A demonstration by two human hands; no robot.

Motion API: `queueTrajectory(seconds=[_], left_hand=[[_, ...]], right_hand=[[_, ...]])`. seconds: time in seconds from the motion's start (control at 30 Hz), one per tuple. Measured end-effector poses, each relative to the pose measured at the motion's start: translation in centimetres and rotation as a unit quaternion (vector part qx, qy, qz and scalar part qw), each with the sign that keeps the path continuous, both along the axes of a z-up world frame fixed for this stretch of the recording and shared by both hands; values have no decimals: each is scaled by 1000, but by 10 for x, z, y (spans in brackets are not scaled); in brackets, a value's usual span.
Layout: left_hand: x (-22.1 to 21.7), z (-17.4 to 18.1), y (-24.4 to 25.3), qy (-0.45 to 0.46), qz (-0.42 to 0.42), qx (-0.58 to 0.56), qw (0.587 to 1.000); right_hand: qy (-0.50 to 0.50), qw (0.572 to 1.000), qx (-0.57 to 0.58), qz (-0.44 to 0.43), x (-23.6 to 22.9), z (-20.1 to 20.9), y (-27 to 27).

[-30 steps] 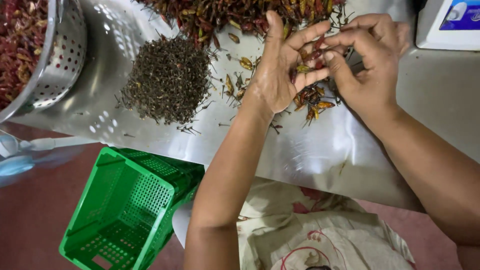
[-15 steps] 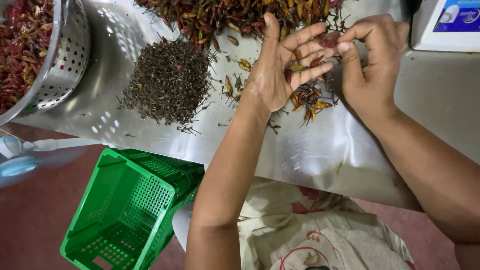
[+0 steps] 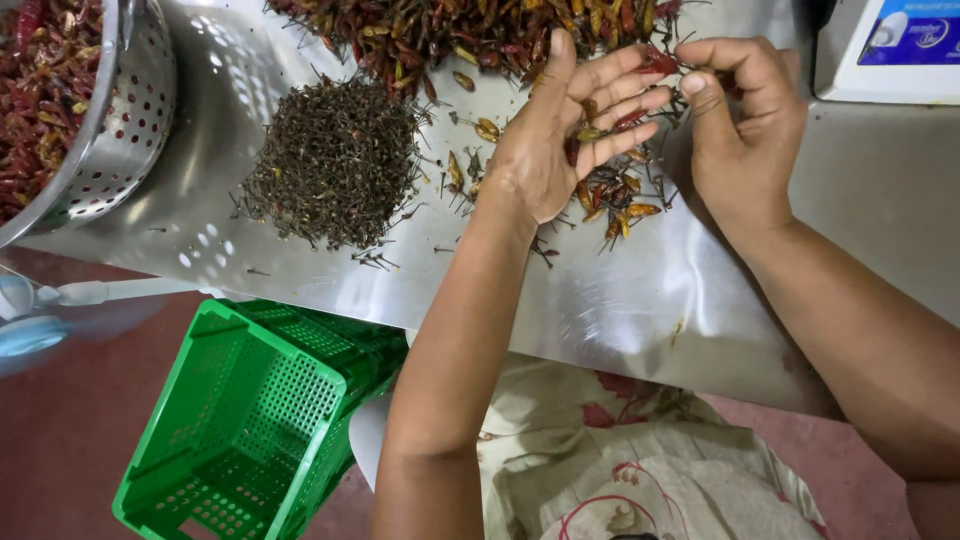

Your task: Removing stems from dried red chilies by hand on a metal table

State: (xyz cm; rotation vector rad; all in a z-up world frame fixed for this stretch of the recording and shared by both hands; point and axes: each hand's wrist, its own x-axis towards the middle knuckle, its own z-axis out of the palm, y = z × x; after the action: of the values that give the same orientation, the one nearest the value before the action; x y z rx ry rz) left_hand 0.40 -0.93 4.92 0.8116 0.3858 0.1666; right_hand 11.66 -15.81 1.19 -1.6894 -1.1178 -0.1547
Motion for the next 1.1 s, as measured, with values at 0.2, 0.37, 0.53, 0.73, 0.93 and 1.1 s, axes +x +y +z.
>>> queueTrajectory(seconds=[0.2,0.37,0.53,0.73,0.93,1.1], left_hand=[[2,-5,1,-2,7,28,1000],[7,-24,0,-6,18,76,997],[14,-65,4,-94,-5,90,992],[12,-28,1,-5,20,72,997],[2,-23,9,-24,21,94,995],[-1,-35,11,-51,10,240,969]], right_hand=[[45,998,16,31,8,-11,2],[17,1000,-11,13,2,-6,0],[-12,1000,-12,22,-1,-6,0],[36,999,-10,26,-1,-6,-1],[78,996,31,42,1,-5,0],[123,990,29,55,0,-8,-1]])
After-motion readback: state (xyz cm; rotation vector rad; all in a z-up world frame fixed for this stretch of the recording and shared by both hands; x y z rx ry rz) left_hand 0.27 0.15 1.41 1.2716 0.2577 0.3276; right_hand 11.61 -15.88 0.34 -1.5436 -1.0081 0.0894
